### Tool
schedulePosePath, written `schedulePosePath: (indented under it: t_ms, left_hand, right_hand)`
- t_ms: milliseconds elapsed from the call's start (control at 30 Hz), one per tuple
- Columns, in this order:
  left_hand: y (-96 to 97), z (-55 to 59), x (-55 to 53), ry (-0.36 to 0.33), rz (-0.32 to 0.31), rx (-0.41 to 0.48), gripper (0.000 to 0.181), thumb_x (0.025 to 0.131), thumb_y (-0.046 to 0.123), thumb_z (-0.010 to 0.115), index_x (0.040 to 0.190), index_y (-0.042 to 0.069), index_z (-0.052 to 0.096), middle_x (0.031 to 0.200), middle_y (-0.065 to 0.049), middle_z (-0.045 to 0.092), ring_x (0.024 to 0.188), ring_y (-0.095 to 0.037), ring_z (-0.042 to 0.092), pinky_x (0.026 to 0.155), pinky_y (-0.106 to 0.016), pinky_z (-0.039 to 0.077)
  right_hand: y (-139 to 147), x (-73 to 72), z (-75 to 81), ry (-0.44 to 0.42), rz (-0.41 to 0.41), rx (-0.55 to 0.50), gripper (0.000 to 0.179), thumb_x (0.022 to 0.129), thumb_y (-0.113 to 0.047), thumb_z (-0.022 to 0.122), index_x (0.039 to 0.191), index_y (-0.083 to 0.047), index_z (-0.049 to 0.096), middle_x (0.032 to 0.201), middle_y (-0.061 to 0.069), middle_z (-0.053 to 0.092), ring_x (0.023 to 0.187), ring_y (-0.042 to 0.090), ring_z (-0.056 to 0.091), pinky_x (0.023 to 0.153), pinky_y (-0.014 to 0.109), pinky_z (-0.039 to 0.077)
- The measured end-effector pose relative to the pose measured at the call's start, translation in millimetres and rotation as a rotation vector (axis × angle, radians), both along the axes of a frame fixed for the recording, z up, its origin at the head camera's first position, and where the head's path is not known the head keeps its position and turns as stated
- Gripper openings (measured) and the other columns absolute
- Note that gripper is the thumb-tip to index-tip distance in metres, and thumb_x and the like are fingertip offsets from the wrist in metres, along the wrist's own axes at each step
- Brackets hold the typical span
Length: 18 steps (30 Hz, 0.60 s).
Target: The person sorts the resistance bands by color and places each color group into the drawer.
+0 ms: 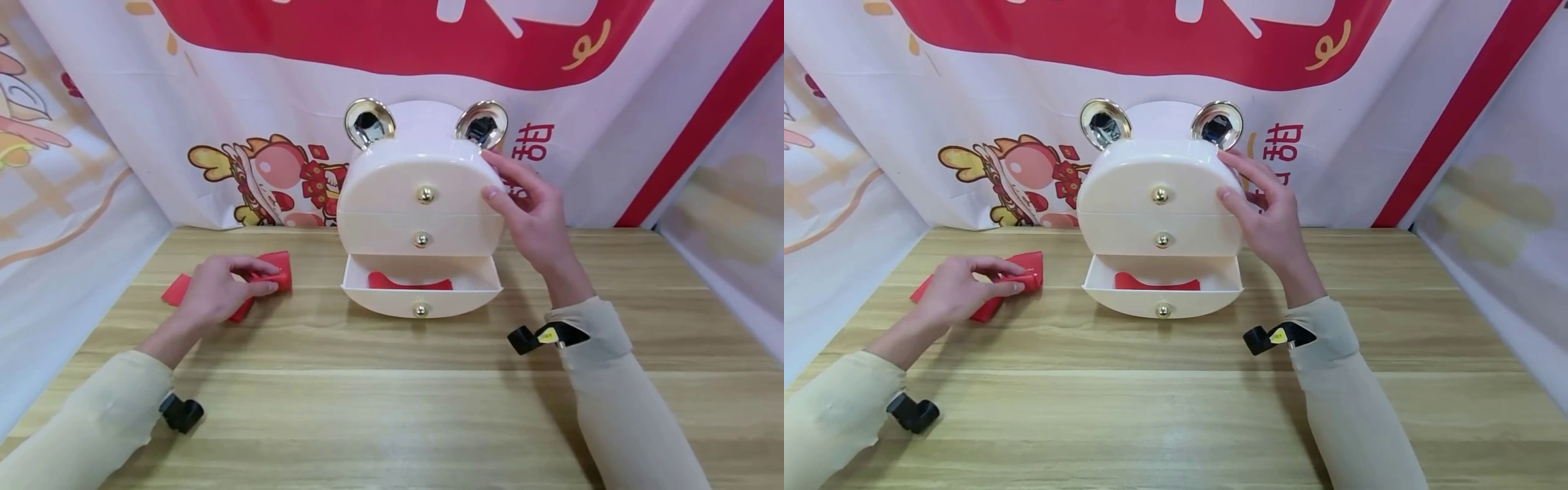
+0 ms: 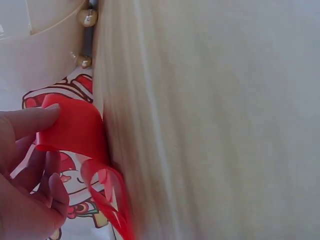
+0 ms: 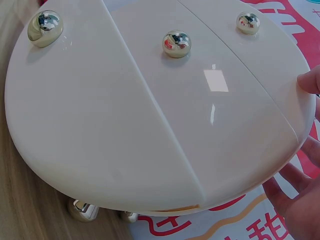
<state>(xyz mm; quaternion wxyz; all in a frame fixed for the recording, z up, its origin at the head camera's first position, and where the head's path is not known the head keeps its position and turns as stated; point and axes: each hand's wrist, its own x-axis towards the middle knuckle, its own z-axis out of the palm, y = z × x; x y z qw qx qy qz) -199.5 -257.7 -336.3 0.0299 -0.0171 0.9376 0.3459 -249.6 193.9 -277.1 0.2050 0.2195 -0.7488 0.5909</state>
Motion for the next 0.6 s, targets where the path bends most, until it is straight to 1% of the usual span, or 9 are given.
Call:
schedulePosePath:
  t_ms: [100,200,233,333,467,533,600]
  left_hand:
    - [2.6,6.5,-0.2,0.049,0.018,0.035,0.036,0.097,0.038,0.078,0.129,0.022,0.076,0.136,-0.013,0.068,0.125,-0.034,0.053,0.091,-0.038,0.044]
    - [6.3,13.8,0.3,0.109,0.047,0.074,0.038,0.098,0.041,0.076,0.131,0.022,0.075,0.135,-0.011,0.071,0.119,-0.029,0.058,0.088,-0.031,0.05]
    - [7.6,16.5,0.7,0.123,0.06,0.092,0.039,0.098,0.042,0.076,0.132,0.022,0.075,0.133,-0.009,0.072,0.116,-0.027,0.06,0.086,-0.027,0.051]
    - [10.4,24.4,2.5,0.156,0.089,0.163,0.044,0.097,0.047,0.076,0.133,0.022,0.074,0.122,0.002,0.075,0.108,-0.019,0.063,0.081,-0.018,0.056]
    - [13.9,34.9,6.1,0.172,0.105,0.261,0.049,0.094,0.051,0.077,0.134,0.022,0.073,0.11,0.017,0.071,0.104,-0.013,0.064,0.08,-0.015,0.058]
    - [16.3,40.1,8.8,0.187,0.109,0.293,0.05,0.094,0.051,0.077,0.134,0.021,0.073,0.107,0.02,0.07,0.102,-0.012,0.065,0.079,-0.015,0.058]
    - [19.6,45.6,12.0,0.212,0.107,0.322,0.048,0.095,0.049,0.077,0.133,0.02,0.073,0.106,0.019,0.071,0.101,-0.012,0.066,0.079,-0.015,0.058]
  right_hand:
    - [-1,0.1,0.0,-0.002,-0.001,0.004,0.044,0.103,-0.019,0.067,0.147,-0.022,0.065,0.15,0.003,0.062,0.12,0.024,0.063,0.09,0.018,0.059]
    - [-1,0.0,-0.4,-0.006,-0.002,0.005,0.044,0.103,-0.019,0.067,0.147,-0.022,0.065,0.151,0.002,0.062,0.12,0.023,0.063,0.091,0.018,0.059]
    - [-1,0.0,-0.5,-0.007,-0.002,0.005,0.044,0.103,-0.019,0.067,0.147,-0.022,0.065,0.151,0.003,0.062,0.12,0.022,0.063,0.091,0.018,0.059]
    - [-1,-0.2,-0.6,-0.009,-0.006,0.006,0.044,0.103,-0.02,0.067,0.147,-0.023,0.065,0.151,0.002,0.062,0.12,0.022,0.063,0.091,0.018,0.059]
    - [-1,-0.6,-0.5,-0.006,-0.015,0.01,0.044,0.103,-0.02,0.067,0.147,-0.024,0.065,0.152,0.001,0.061,0.121,0.022,0.063,0.092,0.018,0.059]
    - [-1,-0.5,-0.5,-0.008,-0.018,0.013,0.044,0.103,-0.021,0.067,0.147,-0.024,0.065,0.153,0.0,0.06,0.121,0.022,0.063,0.092,0.018,0.059]
    - [0,-0.8,-0.6,-0.01,-0.017,0.01,0.044,0.103,-0.021,0.067,0.147,-0.024,0.065,0.153,0.0,0.06,0.122,0.022,0.063,0.092,0.018,0.059]
